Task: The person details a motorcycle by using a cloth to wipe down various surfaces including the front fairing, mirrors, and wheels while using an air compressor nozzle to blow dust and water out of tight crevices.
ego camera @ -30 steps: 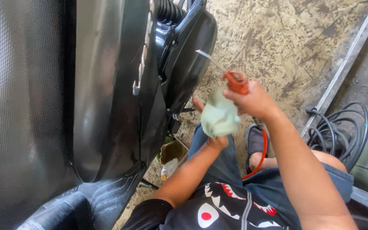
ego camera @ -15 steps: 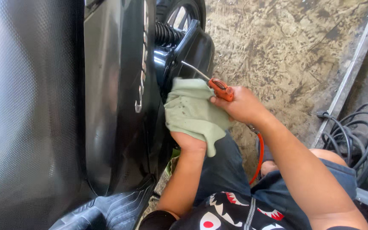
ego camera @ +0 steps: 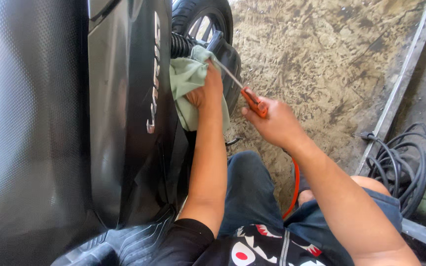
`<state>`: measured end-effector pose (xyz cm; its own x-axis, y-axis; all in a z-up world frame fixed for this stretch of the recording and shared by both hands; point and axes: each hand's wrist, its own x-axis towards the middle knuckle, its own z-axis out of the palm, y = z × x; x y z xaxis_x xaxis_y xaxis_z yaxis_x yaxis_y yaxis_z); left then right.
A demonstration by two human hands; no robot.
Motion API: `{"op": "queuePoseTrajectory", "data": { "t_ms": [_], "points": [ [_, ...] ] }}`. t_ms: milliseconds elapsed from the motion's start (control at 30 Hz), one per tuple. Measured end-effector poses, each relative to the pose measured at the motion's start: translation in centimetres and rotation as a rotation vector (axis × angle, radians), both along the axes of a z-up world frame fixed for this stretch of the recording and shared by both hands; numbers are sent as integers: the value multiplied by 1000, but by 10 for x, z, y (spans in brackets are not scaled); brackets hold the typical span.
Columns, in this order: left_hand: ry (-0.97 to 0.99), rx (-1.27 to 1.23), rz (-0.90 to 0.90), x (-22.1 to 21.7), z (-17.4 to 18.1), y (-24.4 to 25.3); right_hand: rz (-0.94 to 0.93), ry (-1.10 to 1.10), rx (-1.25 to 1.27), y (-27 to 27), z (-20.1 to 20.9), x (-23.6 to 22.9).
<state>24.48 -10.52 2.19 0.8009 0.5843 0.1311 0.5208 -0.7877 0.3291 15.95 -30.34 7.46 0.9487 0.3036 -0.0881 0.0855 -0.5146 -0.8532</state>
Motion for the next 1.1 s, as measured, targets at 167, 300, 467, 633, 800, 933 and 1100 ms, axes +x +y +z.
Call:
{"op": "queuePoseTrajectory", "data": {
  "t_ms": [167, 300, 467, 633, 800, 933, 1100],
  "points": [
    [-157, -63, -179, -47, -37, 4, -13, 253, 228, 12, 20, 7],
    [-271, -221, -357, -115, -87, -7, 67, 326, 363, 19, 37, 6],
    [-325, -282, -424, -130, -105, -9, 12, -20, 475, 33, 40, 28],
    [-372, -244, -393, -91, -55, -11, -8, -13, 542, 20, 37, 37],
    [-262, -145, -301, -27, 22, 2, -46, 202, 666, 7, 40, 24],
    [-162, -106, -256, 51, 74, 17, -43, 197, 646, 11, 37, 25],
    [-159, -129, -210, 24, 57, 8, -14, 136, 740, 15, 11, 38]
  ]
}}
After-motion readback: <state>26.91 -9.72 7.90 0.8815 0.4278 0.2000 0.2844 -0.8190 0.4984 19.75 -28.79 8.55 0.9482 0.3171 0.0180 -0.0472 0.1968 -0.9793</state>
